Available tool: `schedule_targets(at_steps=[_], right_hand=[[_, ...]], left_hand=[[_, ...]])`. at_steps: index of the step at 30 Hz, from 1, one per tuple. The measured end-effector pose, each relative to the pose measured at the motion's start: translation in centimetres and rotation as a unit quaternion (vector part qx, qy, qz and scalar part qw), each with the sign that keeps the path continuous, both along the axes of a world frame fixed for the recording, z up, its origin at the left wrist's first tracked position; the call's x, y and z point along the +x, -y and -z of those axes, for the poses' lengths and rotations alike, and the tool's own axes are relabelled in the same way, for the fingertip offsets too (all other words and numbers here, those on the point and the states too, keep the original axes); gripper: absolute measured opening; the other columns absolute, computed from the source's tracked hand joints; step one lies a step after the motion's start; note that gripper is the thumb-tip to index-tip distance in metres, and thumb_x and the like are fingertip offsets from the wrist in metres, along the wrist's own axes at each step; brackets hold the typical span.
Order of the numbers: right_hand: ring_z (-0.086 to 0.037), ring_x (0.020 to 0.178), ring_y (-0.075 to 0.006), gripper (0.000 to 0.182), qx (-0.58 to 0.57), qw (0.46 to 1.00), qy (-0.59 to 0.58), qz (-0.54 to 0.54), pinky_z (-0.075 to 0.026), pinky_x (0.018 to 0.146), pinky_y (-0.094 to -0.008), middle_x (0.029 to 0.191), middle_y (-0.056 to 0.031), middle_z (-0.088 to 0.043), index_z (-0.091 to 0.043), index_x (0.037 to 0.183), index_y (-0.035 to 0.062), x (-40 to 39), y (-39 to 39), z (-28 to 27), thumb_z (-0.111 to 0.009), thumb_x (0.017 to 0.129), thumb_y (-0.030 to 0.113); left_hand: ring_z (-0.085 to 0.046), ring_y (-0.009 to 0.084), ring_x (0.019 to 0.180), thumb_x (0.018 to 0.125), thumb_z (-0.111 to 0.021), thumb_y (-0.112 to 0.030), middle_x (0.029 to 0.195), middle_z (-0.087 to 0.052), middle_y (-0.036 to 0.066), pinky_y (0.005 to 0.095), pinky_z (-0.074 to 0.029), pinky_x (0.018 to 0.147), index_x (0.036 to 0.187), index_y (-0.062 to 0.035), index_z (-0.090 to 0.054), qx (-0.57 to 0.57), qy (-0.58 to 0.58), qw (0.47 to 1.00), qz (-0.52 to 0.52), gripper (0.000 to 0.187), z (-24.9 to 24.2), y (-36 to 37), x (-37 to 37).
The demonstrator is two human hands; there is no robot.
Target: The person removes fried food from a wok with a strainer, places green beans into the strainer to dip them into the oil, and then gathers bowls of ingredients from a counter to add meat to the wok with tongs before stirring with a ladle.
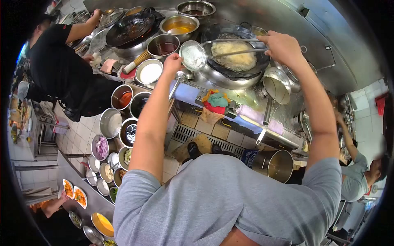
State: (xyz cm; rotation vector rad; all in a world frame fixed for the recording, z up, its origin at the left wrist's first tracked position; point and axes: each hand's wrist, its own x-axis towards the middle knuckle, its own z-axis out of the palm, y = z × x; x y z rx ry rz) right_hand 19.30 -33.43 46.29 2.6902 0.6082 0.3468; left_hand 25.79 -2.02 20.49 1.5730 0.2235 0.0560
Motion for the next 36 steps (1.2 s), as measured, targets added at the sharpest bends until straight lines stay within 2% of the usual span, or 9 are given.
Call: schedule_targets(at_steps=[7,18,23,24,25,27,31,35,36], right_hand=[[-0.059,0.082,-0.0256,0.042,-0.101,0.990,-0.023,-0.100,-0.048,0.067,-0.0374,0.089,-0.0056,-0.058,-0.058,0.107,0.0220,1.4,2.3,1.5,-0.068,0.066,0.021],[-0.056,0.092,-0.0300,0.037,0.128,0.979,-0.153,0.036,-0.044,0.077,-0.0399,0.099,-0.0125,-0.059,-0.059,0.105,0.0166,7.7,14.7,7.1,-0.065,0.070,0.027],[-0.054,0.101,-0.0272,0.046,0.241,0.959,-0.128,-0.073,-0.040,0.086,-0.0344,0.108,-0.0171,-0.057,-0.052,0.115,0.0045,12.2,14.6,12.3,-0.055,0.079,0.033],[-0.054,0.101,-0.0253,0.043,0.325,0.914,-0.221,-0.099,-0.040,0.086,-0.0335,0.110,-0.0166,-0.056,-0.051,0.116,0.0020,13.5,15.3,13.5,-0.054,0.081,0.028],[-0.053,0.102,-0.0270,0.041,0.307,0.927,-0.152,-0.151,-0.039,0.087,-0.0330,0.112,-0.0161,-0.055,-0.049,0.118,0.0020,11.3,14.3,13.3,-0.052,0.084,0.025],[-0.053,0.099,-0.0212,0.043,0.383,0.881,-0.203,-0.189,-0.039,0.085,-0.0287,0.114,-0.0148,-0.055,-0.046,0.121,0.0013,5.9,10.7,13.9,-0.051,0.085,0.024],[-0.039,0.060,-0.0047,0.042,0.456,0.670,-0.536,-0.235,-0.033,0.050,-0.0194,0.076,0.0016,-0.051,-0.047,0.121,0.0007,-1.7,3.7,21.8,-0.054,0.085,0.022],[-0.034,0.052,-0.0020,0.040,0.352,0.613,-0.636,-0.309,-0.027,0.045,-0.0173,0.070,0.0054,-0.046,-0.047,0.120,0.0002,-9.0,-2.1,27.1,-0.057,0.082,0.011],[-0.034,0.051,-0.0013,0.040,0.335,0.596,-0.657,-0.318,-0.026,0.044,-0.0168,0.069,0.0061,-0.046,-0.047,0.120,0.0005,-10.4,-3.2,27.8,-0.057,0.082,0.009]], left_hand=[[-0.055,0.0104,0.053,0.080,-0.056,-0.011,0.068,-0.054,-0.001,0.0213,-0.041,0.044,0.072,-0.0093,-0.047,0.082,-0.007,0.991,0.107,0.012,-4.1,1.7,-0.8],[-0.058,0.0211,0.064,0.077,-0.050,-0.007,0.077,-0.053,0.007,0.0301,-0.045,0.050,0.086,-0.0119,-0.046,-0.187,-0.088,0.962,-0.180,0.011,1.8,4.6,-4.5],[-0.052,0.0185,0.055,0.076,-0.051,-0.016,0.063,-0.054,0.008,0.0336,-0.042,0.048,0.074,-0.0054,-0.055,0.046,-0.072,0.962,-0.258,0.012,7.0,7.2,-13.8],[-0.049,0.0170,0.048,0.074,-0.051,-0.015,0.056,-0.052,0.006,0.0318,-0.038,0.042,0.071,-0.0049,-0.055,-0.062,-0.048,0.948,-0.309,0.011,5.7,8.8,-17.6],[-0.047,0.0153,0.043,0.073,-0.050,-0.015,0.050,-0.049,0.005,0.0302,-0.036,0.038,0.068,-0.0055,-0.053,-0.208,0.022,0.929,-0.306,0.011,8.0,9.7,-20.6],[-0.045,0.0142,0.042,0.073,-0.050,-0.014,0.052,-0.047,0.002,0.0285,-0.038,0.038,0.069,-0.0070,-0.050,-0.256,0.007,0.891,-0.374,0.008,9.8,12.0,-29.2],[-0.051,0.0110,0.070,0.072,-0.055,-0.019,0.075,-0.052,-0.001,0.0292,-0.043,0.058,0.083,-0.0116,-0.055,-0.295,-0.014,0.808,-0.510,0.014,12.2,17.7,-49.1],[-0.053,0.0140,0.076,0.072,-0.052,-0.014,0.079,-0.053,0.000,0.0306,-0.045,0.063,0.087,-0.0115,-0.054,-0.239,0.118,0.610,-0.747,0.015,12.2,25.5,-68.3],[-0.054,0.0157,0.079,0.074,-0.050,-0.014,0.083,-0.054,0.002,0.0326,-0.046,0.067,0.090,-0.0094,-0.052,-0.206,0.114,0.538,-0.810,0.017,7.4,27.9,-70.9]])
